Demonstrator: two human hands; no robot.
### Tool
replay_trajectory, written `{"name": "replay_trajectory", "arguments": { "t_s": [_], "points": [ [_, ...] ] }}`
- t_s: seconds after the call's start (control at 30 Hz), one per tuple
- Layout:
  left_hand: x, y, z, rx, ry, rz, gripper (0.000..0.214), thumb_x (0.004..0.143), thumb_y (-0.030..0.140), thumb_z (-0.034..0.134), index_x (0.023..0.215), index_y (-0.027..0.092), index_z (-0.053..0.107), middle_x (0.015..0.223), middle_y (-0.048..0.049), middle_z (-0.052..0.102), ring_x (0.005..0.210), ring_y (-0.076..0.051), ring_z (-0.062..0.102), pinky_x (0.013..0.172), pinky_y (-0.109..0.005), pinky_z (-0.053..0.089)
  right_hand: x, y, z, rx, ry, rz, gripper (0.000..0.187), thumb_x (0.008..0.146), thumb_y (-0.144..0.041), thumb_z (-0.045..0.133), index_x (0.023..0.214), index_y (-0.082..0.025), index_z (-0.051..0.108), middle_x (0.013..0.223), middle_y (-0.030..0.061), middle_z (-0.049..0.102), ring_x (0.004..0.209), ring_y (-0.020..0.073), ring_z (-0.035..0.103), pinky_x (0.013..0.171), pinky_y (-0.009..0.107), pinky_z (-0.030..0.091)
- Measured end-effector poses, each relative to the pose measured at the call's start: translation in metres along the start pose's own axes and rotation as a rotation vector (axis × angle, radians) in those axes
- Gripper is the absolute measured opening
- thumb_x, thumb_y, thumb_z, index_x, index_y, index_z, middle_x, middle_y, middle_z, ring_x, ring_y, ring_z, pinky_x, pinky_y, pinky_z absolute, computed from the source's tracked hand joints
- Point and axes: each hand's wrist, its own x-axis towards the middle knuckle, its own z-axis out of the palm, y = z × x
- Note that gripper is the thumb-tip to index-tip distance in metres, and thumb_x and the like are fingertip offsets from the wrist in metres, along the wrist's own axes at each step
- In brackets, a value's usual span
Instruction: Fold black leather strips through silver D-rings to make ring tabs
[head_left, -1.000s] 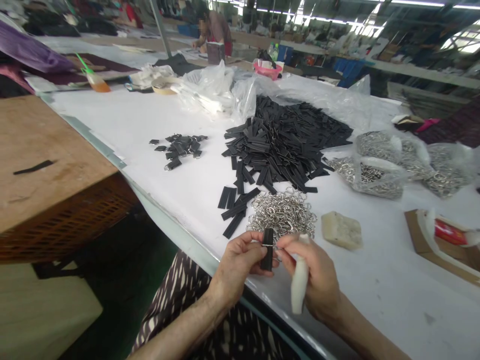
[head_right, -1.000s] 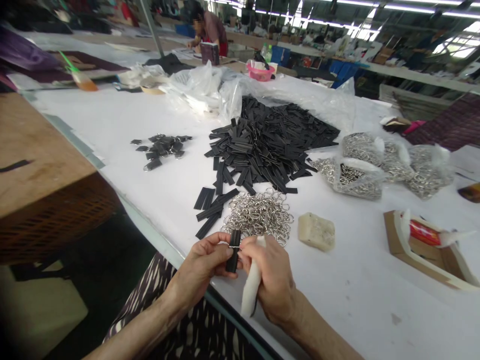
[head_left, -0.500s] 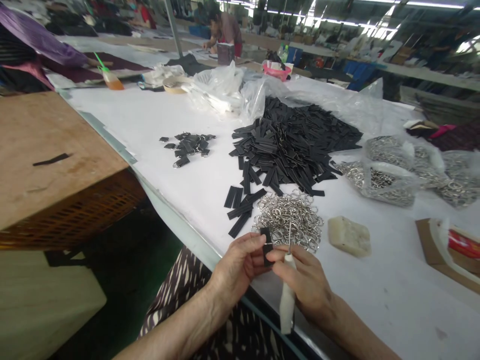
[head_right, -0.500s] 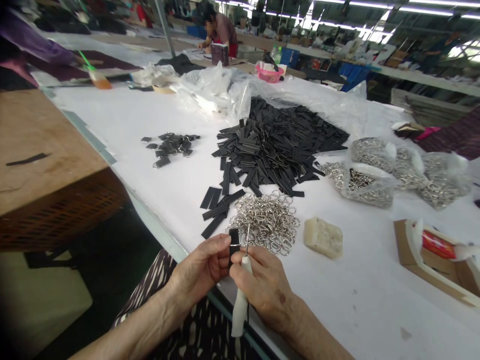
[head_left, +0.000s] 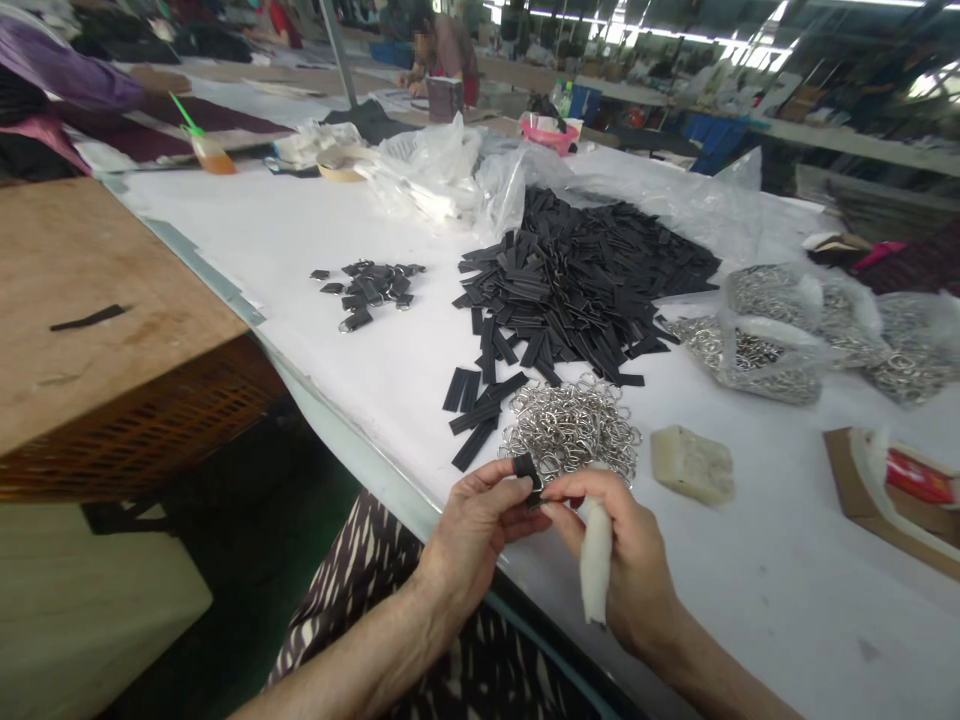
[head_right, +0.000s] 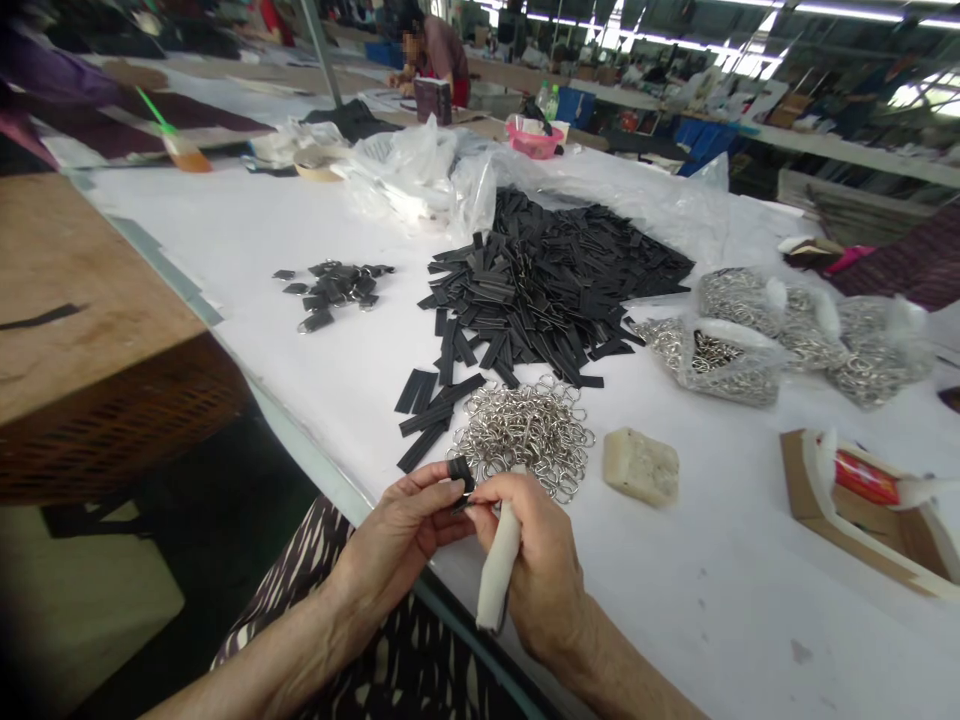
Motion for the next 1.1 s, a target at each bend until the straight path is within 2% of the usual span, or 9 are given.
{"name": "replay_trajectory", "arguments": {
  "t_s": [0.2,0.33,0.4,0.5,0.63,0.97,1.1],
  "points": [
    [-0.006,-0.005,0.002,0.052,-0.018,0.102,0.009,0.073,0.020,0.068,0.080,0.014,0.065,0.072,-0.0035,0.070,0.068,-0.019,0.067,0.076,-0.036,0.052,0.006,-0.004,-0.004,0.068,-0.017,0.183,0.010,0.079,-0.017,0.057,0.084,-0.023,0.050,0.075,-0.0018,0.061,0.064,0.0131,0.058,0.055,0.023,0.046],
    [-0.008,-0.006,0.003,0.206,-0.131,0.140,0.013,0.073,0.016,0.068,0.086,0.013,0.066,0.081,-0.0053,0.070,0.075,-0.018,0.064,0.079,-0.033,0.049,0.010,-0.008,-0.003,0.167,-0.007,0.266,0.012,0.078,-0.014,0.056,0.079,-0.022,0.048,0.068,-0.0037,0.056,0.059,0.0115,0.052,0.052,0.022,0.044],
    [-0.008,-0.006,0.004,0.270,-0.123,0.143,0.012,0.073,0.015,0.067,0.085,0.012,0.066,0.078,-0.0046,0.069,0.071,-0.016,0.062,0.076,-0.032,0.050,0.012,-0.009,-0.003,0.188,-0.006,0.293,0.013,0.077,-0.013,0.056,0.078,-0.022,0.047,0.067,-0.0045,0.054,0.057,0.0109,0.050,0.051,0.021,0.043],
    [-0.008,-0.004,0.006,0.349,-0.075,0.156,0.007,0.075,0.016,0.065,0.080,0.012,0.065,0.071,-0.0036,0.067,0.064,-0.015,0.061,0.070,-0.031,0.051,0.013,-0.010,-0.004,0.197,-0.013,0.315,0.014,0.075,-0.013,0.056,0.077,-0.022,0.046,0.066,-0.0053,0.051,0.056,0.0104,0.048,0.051,0.021,0.042],
    [-0.010,-0.002,0.008,0.418,-0.071,0.170,0.007,0.076,0.018,0.062,0.077,0.011,0.066,0.069,-0.0042,0.068,0.064,-0.016,0.061,0.069,-0.030,0.052,0.014,-0.010,-0.005,0.207,-0.027,0.332,0.016,0.075,-0.012,0.056,0.076,-0.022,0.045,0.066,-0.0052,0.050,0.057,0.0105,0.047,0.052,0.022,0.042],
    [-0.004,-0.006,0.000,0.353,-0.035,0.118,0.006,0.074,0.019,0.064,0.075,0.013,0.063,0.060,-0.0029,0.070,0.056,-0.015,0.065,0.063,-0.026,0.052,0.020,-0.011,-0.009,0.206,-0.118,0.349,0.016,0.076,-0.013,0.056,0.074,-0.022,0.043,0.066,-0.0052,0.048,0.060,0.0112,0.046,0.056,0.023,0.040],
    [-0.004,-0.005,0.000,0.343,-0.035,0.101,0.007,0.073,0.020,0.065,0.075,0.013,0.062,0.059,-0.0029,0.069,0.055,-0.014,0.065,0.062,-0.025,0.052,0.019,-0.011,-0.010,0.211,-0.088,0.363,0.013,0.078,-0.017,0.057,0.082,-0.023,0.046,0.076,-0.0032,0.056,0.067,0.0126,0.051,0.060,0.025,0.042]
  ]
}}
